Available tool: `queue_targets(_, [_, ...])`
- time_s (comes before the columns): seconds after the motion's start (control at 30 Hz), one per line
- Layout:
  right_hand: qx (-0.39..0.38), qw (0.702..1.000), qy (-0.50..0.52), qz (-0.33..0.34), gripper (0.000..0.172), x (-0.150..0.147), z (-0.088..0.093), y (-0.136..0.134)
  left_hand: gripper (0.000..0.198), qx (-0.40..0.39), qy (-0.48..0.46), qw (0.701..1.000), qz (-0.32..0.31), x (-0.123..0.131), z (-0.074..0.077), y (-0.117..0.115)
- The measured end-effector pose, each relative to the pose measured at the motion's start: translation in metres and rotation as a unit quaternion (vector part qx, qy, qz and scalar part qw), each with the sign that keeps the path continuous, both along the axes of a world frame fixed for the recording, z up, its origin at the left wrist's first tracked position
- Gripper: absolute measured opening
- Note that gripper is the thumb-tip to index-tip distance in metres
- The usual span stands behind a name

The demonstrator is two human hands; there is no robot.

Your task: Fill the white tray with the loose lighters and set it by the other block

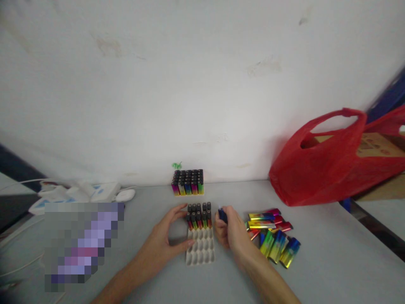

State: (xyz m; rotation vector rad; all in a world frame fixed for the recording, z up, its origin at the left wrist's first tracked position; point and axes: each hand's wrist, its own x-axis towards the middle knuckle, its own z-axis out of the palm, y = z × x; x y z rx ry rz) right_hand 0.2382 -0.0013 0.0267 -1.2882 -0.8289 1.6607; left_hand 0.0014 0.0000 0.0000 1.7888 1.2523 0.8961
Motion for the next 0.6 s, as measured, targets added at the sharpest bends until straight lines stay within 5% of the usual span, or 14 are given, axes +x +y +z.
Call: queue_targets(0.6, [-0.007,0.998,0.036,0.042,0.06,0.004,-0.013,0.005,0.086,0.0,0.0,1.0,0.007,0.0,-0.001,0.0])
